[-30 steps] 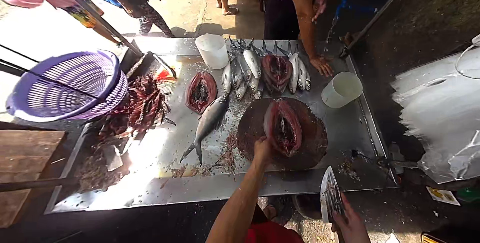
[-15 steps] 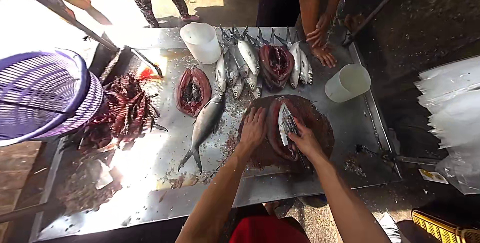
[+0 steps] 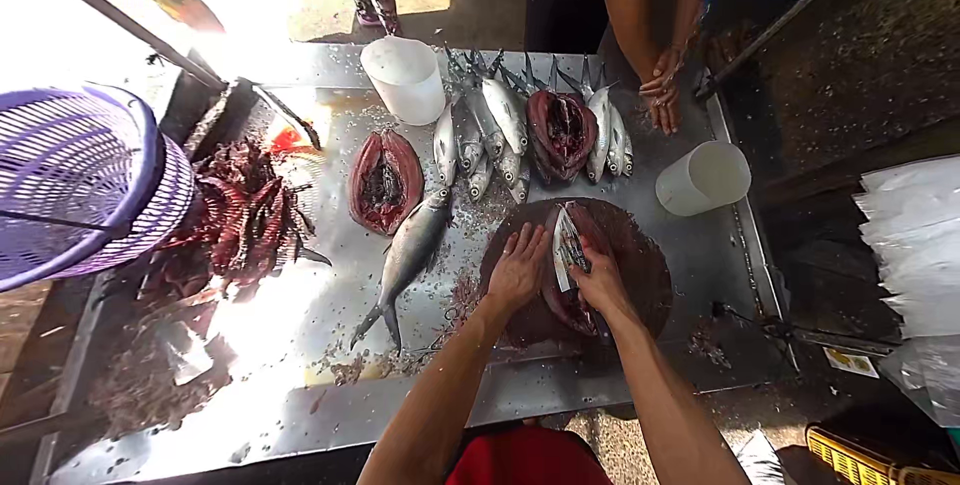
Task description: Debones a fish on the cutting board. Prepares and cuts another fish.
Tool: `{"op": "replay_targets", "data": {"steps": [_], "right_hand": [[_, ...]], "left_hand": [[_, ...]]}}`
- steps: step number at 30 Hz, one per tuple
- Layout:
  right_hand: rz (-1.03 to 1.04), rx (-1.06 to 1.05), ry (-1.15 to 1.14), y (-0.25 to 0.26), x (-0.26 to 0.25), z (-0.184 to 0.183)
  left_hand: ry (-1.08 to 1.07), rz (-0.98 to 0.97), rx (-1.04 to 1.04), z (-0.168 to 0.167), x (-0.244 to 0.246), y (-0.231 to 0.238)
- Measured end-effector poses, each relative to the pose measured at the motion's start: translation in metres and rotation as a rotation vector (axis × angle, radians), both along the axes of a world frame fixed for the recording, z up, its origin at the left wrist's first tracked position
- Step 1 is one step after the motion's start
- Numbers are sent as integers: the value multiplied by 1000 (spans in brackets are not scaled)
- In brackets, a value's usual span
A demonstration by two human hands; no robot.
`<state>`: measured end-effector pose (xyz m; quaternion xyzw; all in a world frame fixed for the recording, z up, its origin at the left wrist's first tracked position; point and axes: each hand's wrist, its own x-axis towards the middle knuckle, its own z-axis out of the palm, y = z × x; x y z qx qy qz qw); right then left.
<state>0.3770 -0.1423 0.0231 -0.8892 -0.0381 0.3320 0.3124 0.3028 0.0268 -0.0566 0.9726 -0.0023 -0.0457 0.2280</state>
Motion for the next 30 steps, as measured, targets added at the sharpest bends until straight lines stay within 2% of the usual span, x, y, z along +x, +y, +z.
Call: {"op": "replay_targets", "data": {"steps": [4,10,15,19,30], "right_hand": [[-5,-28,-16,7,12,-7],[35,-28,-19,0,-3,-4],[4,-41,-77,17,18,-7],[36,-22,-87,8,11,-15],[46,-50,-75,15,20,-8]], "left_hand": [[16,-4,3,0,1,1],[20,-6,9,0,1,0],[44,-16,10,3,2,1],[43,-17,20,1,2,2],[85,-27,-2,4,2,3]]}}
